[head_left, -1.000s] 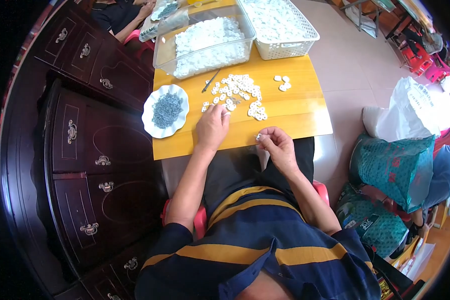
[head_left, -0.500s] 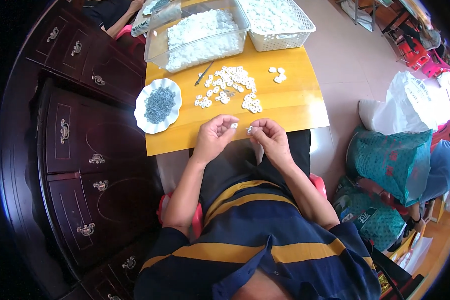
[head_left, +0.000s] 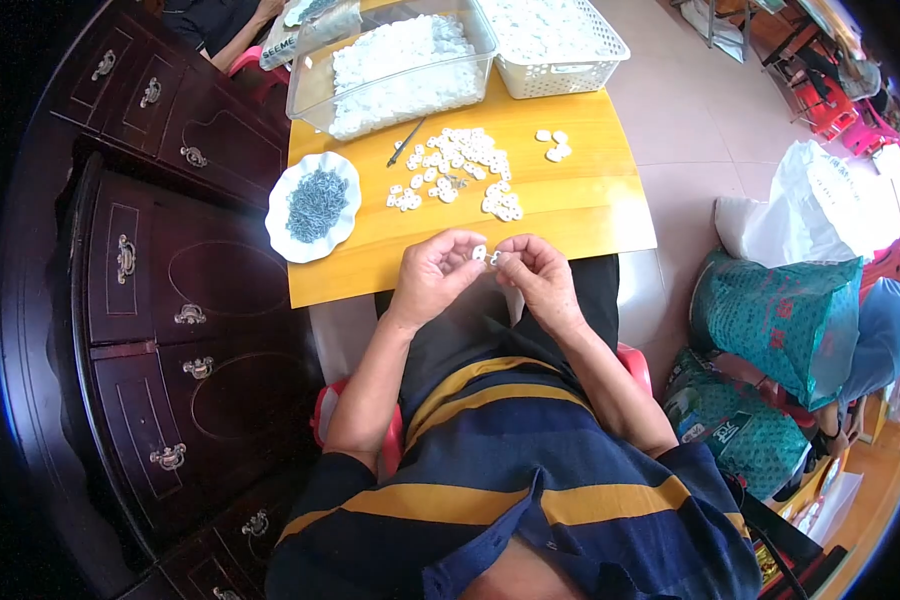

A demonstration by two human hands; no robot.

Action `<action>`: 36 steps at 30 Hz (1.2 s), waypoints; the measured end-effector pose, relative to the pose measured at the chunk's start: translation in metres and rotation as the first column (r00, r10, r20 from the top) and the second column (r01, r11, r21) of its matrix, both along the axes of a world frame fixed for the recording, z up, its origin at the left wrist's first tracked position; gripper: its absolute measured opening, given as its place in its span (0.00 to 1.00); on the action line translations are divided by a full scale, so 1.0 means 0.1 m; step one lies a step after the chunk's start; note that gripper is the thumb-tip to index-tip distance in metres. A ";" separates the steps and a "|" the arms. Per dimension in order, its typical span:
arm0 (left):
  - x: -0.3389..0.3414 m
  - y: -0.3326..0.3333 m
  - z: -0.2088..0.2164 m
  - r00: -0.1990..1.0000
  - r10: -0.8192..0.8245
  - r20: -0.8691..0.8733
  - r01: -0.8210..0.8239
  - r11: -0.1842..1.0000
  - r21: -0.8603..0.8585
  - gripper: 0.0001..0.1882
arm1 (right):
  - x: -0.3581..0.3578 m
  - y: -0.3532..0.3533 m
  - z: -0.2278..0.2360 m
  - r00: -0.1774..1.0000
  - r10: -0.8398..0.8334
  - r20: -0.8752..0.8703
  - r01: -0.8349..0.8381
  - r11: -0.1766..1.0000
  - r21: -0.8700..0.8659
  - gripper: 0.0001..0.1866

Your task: Manually inserting small black pins into white plastic circular components.

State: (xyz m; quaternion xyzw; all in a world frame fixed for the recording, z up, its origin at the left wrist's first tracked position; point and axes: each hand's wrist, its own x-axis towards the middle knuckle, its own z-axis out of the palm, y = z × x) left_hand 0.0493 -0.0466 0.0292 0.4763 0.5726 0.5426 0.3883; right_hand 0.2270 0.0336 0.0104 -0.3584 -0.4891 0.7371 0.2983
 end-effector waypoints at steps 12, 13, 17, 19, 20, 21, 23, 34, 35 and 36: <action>0.04 0.03 0.03 0.997 -0.032 -0.065 0.031 0.999 -0.010 0.13 | 0.03 -0.01 -0.03 0.999 0.013 -0.035 -0.012 1.000 0.008 0.07; 0.04 0.03 0.03 0.998 -0.033 -0.055 0.032 0.999 -0.007 0.13 | 0.03 -0.01 -0.04 0.999 0.017 -0.034 -0.017 1.000 0.006 0.07; 0.03 0.05 0.01 0.997 -0.033 -0.071 0.032 0.999 -0.011 0.13 | 0.03 -0.01 0.01 0.999 0.023 -0.027 -0.022 0.999 0.038 0.07; -0.04 0.07 -0.09 0.993 0.039 -0.112 -0.042 0.999 -0.024 0.13 | 0.01 -0.02 0.10 1.000 -0.024 0.006 0.024 0.996 -0.083 0.07; -0.07 0.08 -0.13 0.993 0.041 -0.113 -0.044 0.999 -0.024 0.13 | 0.01 -0.02 0.13 1.000 -0.023 0.005 0.023 0.996 -0.083 0.07; -0.12 0.09 -0.17 0.980 0.101 -0.173 -0.105 0.994 -0.016 0.13 | 0.01 -0.02 0.16 0.998 -0.058 0.001 0.058 0.992 -0.112 0.06; -0.20 0.09 -0.23 0.959 0.161 -0.233 -0.166 0.986 -0.004 0.14 | 0.03 0.00 0.15 0.996 -0.092 -0.002 0.091 0.986 -0.142 0.06; -0.08 -0.08 0.03 0.704 0.200 -0.681 -0.061 0.973 0.223 0.18 | 0.12 0.12 -0.01 0.976 -0.190 -0.111 0.174 0.975 -0.141 0.05; -0.08 -0.11 0.00 0.702 0.204 -0.682 -0.067 0.973 0.222 0.18 | 0.11 0.11 0.00 0.972 -0.201 -0.121 0.183 0.973 -0.139 0.05; -0.09 -0.13 -0.06 0.696 0.162 -0.700 -0.048 0.982 0.181 0.16 | 0.10 0.11 0.00 0.969 -0.211 -0.131 0.193 0.972 -0.137 0.05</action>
